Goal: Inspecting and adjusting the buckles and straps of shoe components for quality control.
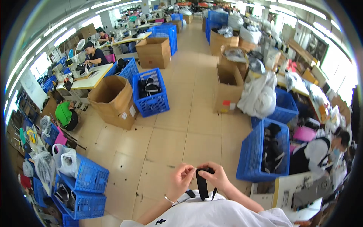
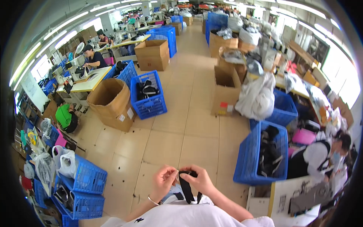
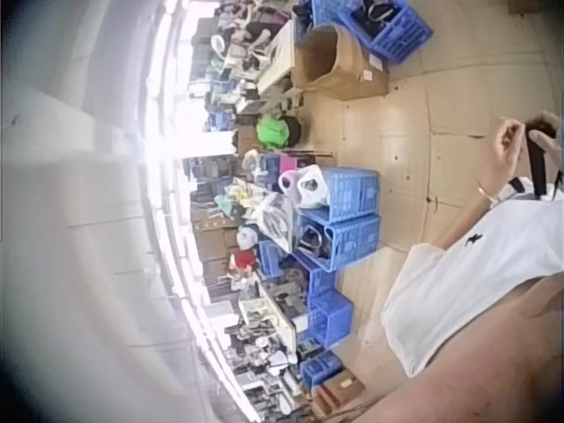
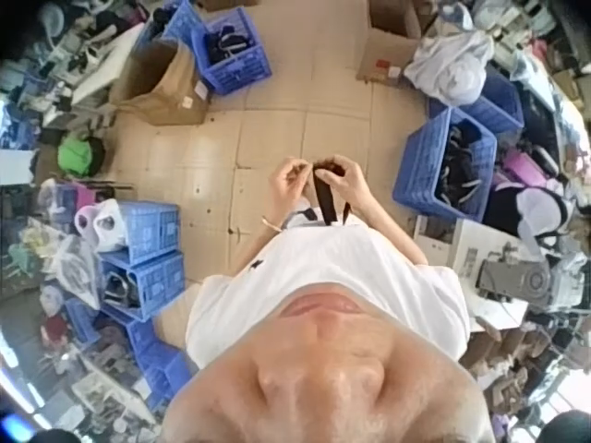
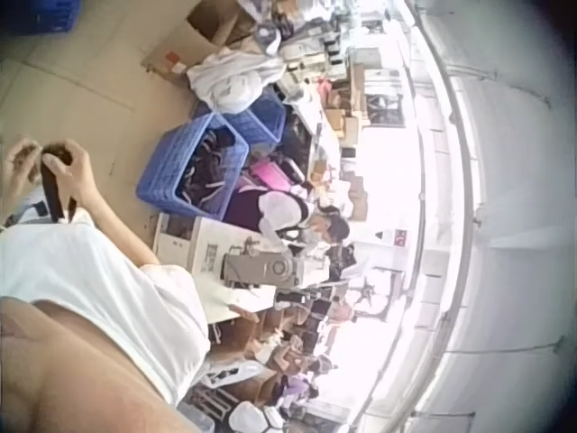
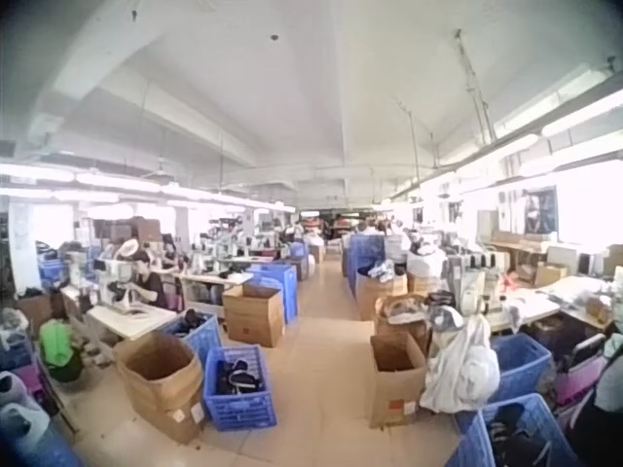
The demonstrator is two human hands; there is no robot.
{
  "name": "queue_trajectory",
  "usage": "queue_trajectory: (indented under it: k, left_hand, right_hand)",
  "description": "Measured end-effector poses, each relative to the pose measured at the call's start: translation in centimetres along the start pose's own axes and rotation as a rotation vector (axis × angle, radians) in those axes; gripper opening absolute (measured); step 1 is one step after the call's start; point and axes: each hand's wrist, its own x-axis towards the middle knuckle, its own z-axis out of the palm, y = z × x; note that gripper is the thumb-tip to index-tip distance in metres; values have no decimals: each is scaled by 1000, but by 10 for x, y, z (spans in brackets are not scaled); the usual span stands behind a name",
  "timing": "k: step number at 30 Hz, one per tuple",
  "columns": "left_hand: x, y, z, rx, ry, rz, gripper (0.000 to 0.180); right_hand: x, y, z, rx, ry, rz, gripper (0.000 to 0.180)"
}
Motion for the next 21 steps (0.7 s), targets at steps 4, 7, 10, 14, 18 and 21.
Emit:
queue_trajectory:
  k: [4,7,10,14,18,21]
  left_hand:
    - [117,12,-26,142,-54,203,6]
    - [208,10,-30,243,-136,317,8]
    - [284,0,-28,241,-258,270,8]
    - [378,-11,-12,122,-416,-1,17]
    - [466,15,34,288,-688,70,24]
    - [523,17,54,350,-869,198,23]
  right_hand:
    - [107,-30,-7,-106,38,78,20]
    - [179,-43,-27,-232,110,33,20]
    - [238,-52,-52,-245,132,-52,22]
    - [304,-50,-100,-321,186,-165,23]
    - [354,-34,-157,-297,385,-339,21]
    - [373,-46,-181,-272,375,-314,20]
